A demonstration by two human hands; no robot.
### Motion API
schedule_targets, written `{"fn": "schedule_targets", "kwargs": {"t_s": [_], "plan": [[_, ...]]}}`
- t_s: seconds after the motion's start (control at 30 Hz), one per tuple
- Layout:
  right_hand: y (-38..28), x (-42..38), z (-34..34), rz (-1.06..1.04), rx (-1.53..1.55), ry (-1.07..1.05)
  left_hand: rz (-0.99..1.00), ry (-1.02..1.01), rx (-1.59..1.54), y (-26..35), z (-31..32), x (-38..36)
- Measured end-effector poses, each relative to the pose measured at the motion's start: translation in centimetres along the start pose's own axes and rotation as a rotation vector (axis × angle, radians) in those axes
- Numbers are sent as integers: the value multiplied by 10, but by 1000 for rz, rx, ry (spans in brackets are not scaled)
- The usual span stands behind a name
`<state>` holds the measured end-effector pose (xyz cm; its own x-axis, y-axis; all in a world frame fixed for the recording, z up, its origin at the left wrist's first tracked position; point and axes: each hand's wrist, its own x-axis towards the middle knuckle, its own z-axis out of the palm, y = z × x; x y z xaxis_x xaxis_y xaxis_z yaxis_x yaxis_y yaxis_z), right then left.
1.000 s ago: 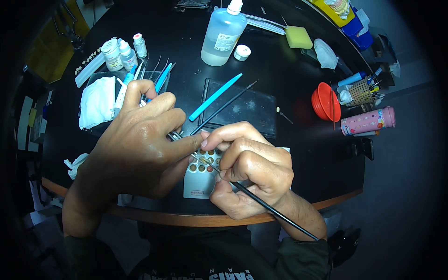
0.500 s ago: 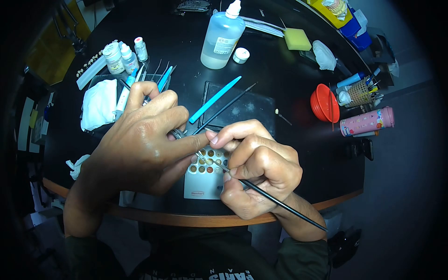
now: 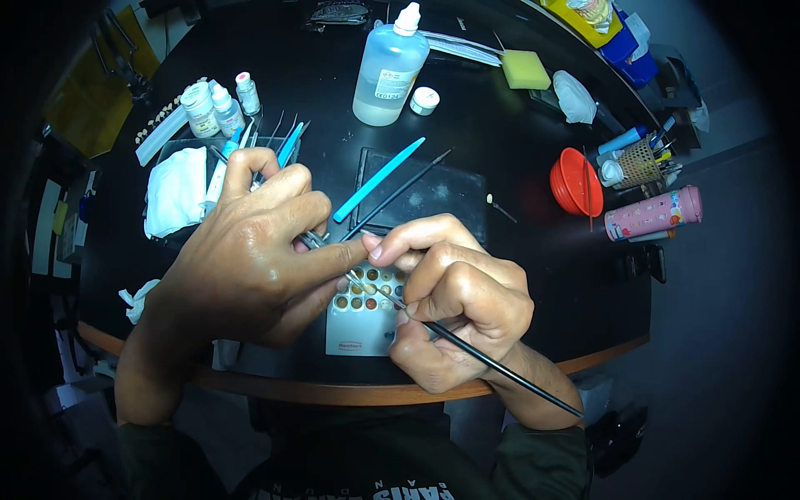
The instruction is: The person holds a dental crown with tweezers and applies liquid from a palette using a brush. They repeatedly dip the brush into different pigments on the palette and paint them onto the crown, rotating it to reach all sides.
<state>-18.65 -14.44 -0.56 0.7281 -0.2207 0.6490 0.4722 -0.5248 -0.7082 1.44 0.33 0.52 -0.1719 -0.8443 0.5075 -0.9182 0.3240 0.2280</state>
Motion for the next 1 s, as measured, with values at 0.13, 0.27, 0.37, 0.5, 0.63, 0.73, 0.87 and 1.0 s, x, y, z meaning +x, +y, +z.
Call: {"fn": "schedule_targets", "kwargs": {"t_s": [0.13,0.27,0.37,0.5,0.63,0.73,0.87,1.0], "plan": [[1,0,2,-3,21,5,2,-34,-38,0,-1,-2],[-1,1,3,3,-32,-22,-3,-58,-71,1,-3,-2],[1,0,5,1,-39,-21,-3,-47,-100,1,-2,-3],[1,1,5,1,-58,-33,-6,-58,-89,2,-4,-2],[-1,1,5,2,-71,-42,-1,-30,-83,2,-1,-2],[0,2,5,-1,-65,-50,-2,-19,-82,2,0,-2],[-1,1,5,4,-71,-42,-1,-23,-78,3,-1,-2],[-2,1,6,13,-75,-41,-5,-46,-86,3,-4,-1]]}}
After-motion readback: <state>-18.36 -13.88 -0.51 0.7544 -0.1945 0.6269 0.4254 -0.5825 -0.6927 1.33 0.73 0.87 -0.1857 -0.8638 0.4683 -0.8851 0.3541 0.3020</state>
